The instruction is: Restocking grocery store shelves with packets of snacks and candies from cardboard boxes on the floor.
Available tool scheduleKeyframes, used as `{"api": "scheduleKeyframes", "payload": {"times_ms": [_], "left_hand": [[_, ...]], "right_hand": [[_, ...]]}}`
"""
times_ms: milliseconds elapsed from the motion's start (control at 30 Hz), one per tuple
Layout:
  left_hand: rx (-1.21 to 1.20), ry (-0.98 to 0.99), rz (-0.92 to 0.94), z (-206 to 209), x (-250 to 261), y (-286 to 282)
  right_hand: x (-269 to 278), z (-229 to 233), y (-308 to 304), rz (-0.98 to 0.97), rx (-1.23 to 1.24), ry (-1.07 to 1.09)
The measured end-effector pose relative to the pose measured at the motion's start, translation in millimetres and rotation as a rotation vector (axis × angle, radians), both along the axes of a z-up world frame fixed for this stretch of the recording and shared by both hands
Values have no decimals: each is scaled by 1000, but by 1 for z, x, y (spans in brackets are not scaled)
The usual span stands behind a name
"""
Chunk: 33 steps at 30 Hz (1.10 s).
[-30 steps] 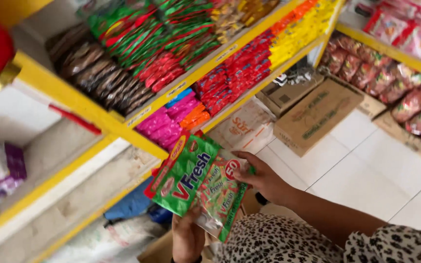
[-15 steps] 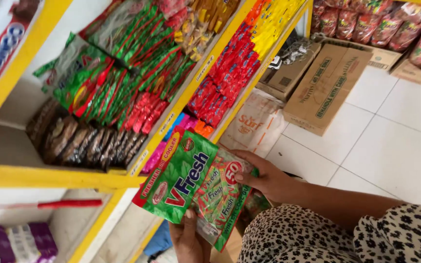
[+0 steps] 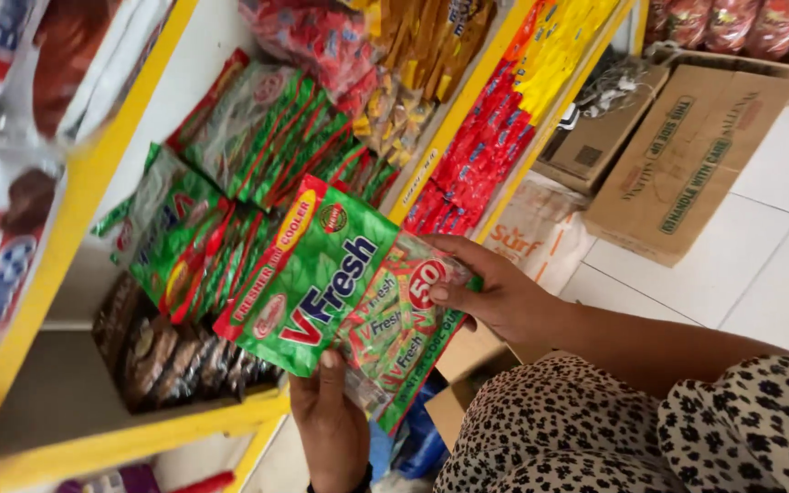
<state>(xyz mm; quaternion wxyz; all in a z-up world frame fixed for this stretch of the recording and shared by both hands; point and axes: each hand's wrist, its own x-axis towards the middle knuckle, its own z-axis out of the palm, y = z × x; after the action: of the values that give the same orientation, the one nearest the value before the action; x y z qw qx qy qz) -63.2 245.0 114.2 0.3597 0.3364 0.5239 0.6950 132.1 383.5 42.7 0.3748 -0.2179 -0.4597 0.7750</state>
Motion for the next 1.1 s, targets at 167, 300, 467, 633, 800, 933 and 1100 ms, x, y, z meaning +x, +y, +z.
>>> {"api": "scheduleKeyframes", "payload": {"times_ms": [167, 300, 467, 633, 800, 933, 1100], "left_hand": [[-18, 31, 47, 38, -2, 55], [-12, 43, 66, 46, -24, 90], [-50, 123, 91, 82, -39, 149], [-269, 1104, 164, 93, -111, 184], [-49, 283, 20, 102, -183, 235], [-189, 129, -59, 97, -171, 258], [-307, 326, 233, 89, -177, 251]], "right_hand": [[-12, 42, 44, 34, -100, 93], [-33, 38, 86, 64, -5, 285], [-63, 44, 146, -42, 318, 154], [-102, 78, 193, -5, 213, 68], [-146, 89, 224, -154, 458, 437], [-162, 80, 230, -147, 332, 162], [-168, 58, 234, -375, 675, 135]]}}
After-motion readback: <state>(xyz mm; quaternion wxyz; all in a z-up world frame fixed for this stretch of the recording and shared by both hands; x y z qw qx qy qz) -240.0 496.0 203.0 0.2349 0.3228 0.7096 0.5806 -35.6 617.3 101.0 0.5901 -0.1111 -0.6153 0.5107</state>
